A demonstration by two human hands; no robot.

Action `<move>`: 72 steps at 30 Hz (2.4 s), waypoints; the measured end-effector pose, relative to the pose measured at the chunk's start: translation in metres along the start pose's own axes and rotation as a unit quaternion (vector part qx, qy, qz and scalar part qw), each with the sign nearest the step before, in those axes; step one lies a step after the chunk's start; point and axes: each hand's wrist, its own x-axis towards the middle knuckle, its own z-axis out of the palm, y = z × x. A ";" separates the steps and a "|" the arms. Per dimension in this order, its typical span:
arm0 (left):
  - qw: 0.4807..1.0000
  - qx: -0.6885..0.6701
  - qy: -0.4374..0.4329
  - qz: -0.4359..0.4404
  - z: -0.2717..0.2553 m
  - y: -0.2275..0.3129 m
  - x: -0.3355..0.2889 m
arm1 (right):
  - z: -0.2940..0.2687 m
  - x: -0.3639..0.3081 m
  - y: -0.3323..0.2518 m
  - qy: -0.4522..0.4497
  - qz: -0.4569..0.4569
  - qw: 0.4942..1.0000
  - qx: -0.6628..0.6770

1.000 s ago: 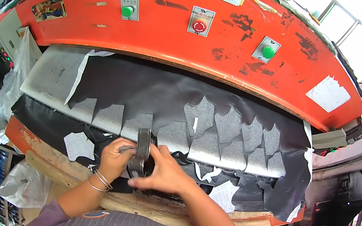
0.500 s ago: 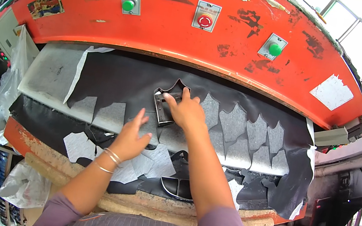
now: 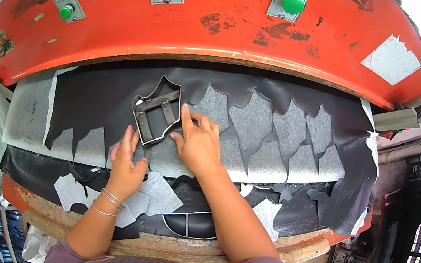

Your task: The recorder uses a clicking machine and metal dies to cut out specific shoe upper patterns from a sheet of black leather material.

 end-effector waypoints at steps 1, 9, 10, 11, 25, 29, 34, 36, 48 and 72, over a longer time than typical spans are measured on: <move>1.000 0.000 0.004 -0.005 0.000 0.001 0.001 | 0.000 0.002 0.001 0.014 -0.015 1.000 -0.017; 0.999 -0.001 0.034 0.013 0.009 -0.008 -0.008 | 0.003 -0.009 -0.010 0.009 0.001 0.998 -0.056; 0.999 0.004 0.034 0.014 0.010 -0.008 -0.010 | 0.003 -0.011 -0.010 0.011 0.005 0.998 -0.059; 0.999 0.010 0.034 0.016 0.009 -0.007 -0.013 | 0.003 -0.014 -0.009 0.018 -0.003 0.998 -0.064; 0.894 0.059 0.359 0.262 -0.216 0.023 0.042 | -0.204 0.062 -0.009 0.586 0.059 0.799 -0.120; 0.935 -0.026 0.293 0.197 -0.214 0.033 0.009 | -0.188 0.028 -0.027 0.505 0.016 0.861 -0.055; 0.992 -0.024 -0.032 0.120 -0.120 0.003 -0.130 | -0.094 -0.133 -0.112 -0.091 -0.123 0.988 0.036; 0.983 -0.017 -0.143 0.112 -0.094 0.021 -0.168 | -0.083 -0.179 -0.144 -0.152 -0.164 0.973 0.054; 0.991 0.062 -0.002 0.122 -0.057 0.031 -0.196 | -0.051 -0.198 -0.146 -0.176 -0.115 0.977 -0.038; 0.754 -0.612 -0.239 0.001 -0.008 0.047 -0.023 | -0.088 -0.074 -0.027 -0.252 0.122 0.809 0.516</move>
